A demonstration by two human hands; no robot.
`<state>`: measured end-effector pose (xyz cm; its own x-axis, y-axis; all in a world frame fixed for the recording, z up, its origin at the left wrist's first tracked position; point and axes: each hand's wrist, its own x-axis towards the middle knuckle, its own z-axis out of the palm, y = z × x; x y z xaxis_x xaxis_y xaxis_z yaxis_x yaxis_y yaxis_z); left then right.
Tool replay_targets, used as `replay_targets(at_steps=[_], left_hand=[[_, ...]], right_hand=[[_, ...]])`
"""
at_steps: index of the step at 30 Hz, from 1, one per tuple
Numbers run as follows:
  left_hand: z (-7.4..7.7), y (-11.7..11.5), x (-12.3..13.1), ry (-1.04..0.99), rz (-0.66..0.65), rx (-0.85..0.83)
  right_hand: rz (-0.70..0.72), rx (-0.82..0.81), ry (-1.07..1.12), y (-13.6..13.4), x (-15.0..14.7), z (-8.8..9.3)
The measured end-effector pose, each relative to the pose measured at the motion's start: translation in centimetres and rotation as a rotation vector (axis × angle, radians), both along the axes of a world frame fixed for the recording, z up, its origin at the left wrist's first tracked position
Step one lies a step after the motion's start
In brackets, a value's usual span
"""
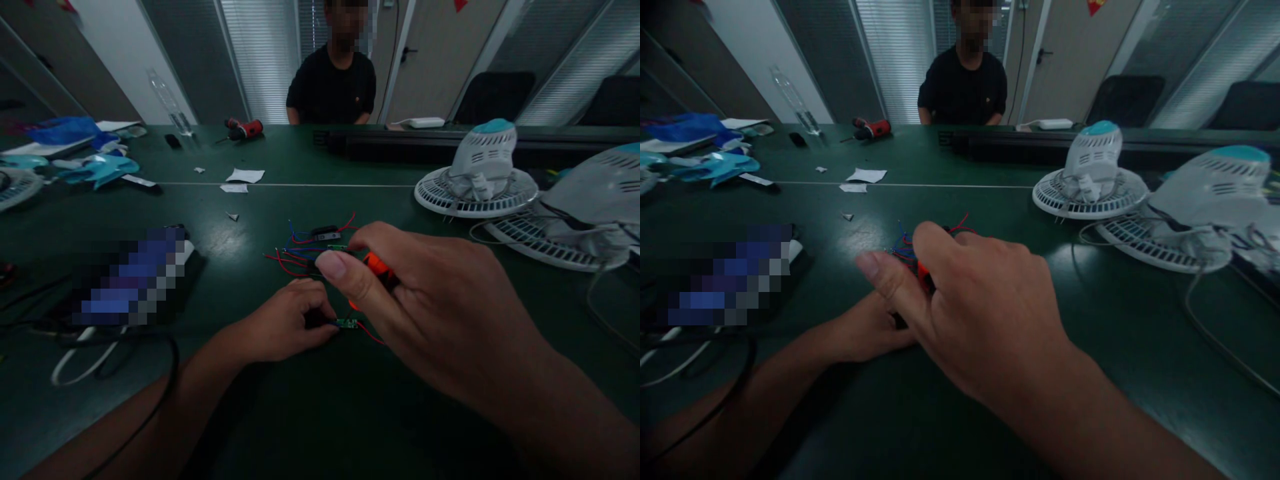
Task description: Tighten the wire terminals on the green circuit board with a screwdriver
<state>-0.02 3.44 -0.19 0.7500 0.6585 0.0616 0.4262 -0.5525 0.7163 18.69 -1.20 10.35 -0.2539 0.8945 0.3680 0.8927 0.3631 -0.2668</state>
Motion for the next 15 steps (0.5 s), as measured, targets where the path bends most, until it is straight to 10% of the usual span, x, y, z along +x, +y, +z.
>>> replay_targets(at_steps=[15], left_hand=[[0.24, -0.03, -0.01, -0.008, 0.016, -0.030]], right_hand=[[0.059, 0.196, 0.160, 0.21, -0.08, -0.60]])
